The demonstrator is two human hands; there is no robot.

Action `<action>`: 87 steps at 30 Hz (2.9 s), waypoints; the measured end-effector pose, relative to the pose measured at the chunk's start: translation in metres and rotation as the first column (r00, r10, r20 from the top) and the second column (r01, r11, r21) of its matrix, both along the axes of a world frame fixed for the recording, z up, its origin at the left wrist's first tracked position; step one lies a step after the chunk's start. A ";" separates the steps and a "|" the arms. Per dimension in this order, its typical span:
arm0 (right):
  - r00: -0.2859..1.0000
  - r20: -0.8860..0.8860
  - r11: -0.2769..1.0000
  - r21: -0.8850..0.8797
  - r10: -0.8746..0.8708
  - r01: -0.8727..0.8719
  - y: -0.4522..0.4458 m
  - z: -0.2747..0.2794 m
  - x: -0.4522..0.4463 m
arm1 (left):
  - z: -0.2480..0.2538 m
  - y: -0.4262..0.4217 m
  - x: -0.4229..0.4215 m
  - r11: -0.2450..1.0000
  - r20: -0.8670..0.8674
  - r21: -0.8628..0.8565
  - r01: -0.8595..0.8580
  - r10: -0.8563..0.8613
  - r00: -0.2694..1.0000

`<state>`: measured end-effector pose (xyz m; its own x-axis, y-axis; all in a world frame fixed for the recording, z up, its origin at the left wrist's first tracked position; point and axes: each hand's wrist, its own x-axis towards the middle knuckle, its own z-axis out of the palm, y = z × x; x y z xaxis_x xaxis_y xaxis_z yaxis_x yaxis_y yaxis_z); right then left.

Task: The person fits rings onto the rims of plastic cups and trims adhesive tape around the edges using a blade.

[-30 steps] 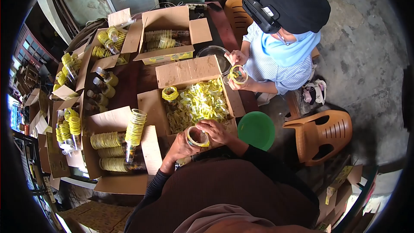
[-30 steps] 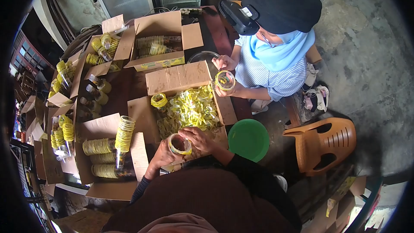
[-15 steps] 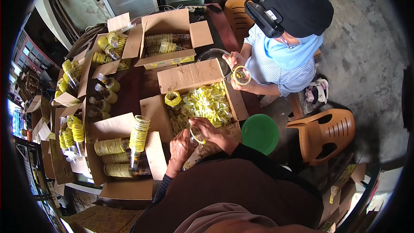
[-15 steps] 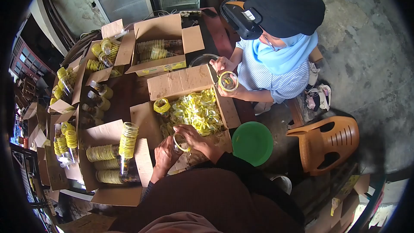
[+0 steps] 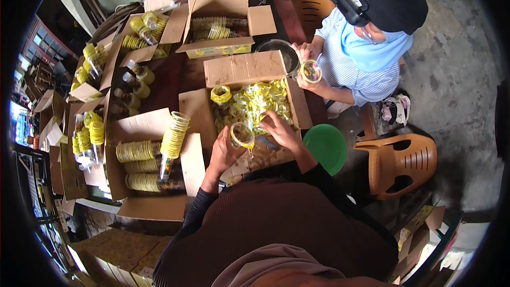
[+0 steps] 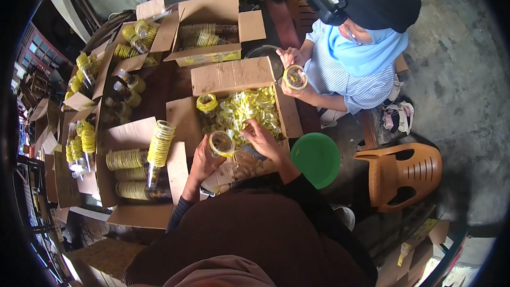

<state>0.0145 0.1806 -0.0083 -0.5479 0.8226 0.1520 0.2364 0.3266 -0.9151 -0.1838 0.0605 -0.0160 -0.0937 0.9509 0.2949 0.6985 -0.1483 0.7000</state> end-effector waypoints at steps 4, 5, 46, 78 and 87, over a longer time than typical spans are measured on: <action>0.939 0.300 0.918 0.395 -0.167 0.036 0.003 -0.037 0.030 | -0.014 -0.004 -0.005 0.987 0.169 0.154 0.053 -0.079 0.982; 0.927 0.354 0.935 0.354 -0.127 -0.006 0.000 -0.046 0.036 | -0.010 -0.004 -0.005 0.993 0.187 0.091 0.068 -0.084 0.979; 0.973 0.171 0.801 0.554 0.156 -0.226 -0.078 0.051 0.031 | 0.071 -0.056 0.054 0.947 -0.161 -0.035 -0.320 0.311 0.937; 0.996 0.078 0.738 0.670 0.033 -0.077 -0.020 -0.009 0.037 | 0.022 0.004 0.064 0.956 0.094 -0.249 -0.153 0.181 0.979; 0.998 -0.044 0.922 0.383 -0.043 0.057 -0.020 -0.020 0.030 | 0.002 0.002 0.060 0.947 0.630 -0.319 -0.029 0.235 0.740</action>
<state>0.0441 0.1603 -0.0284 -0.4966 0.7234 0.4797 0.2322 0.6432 -0.7296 -0.1239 0.0625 -0.0142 -0.2954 0.9429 -0.1536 0.0505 0.1760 0.9831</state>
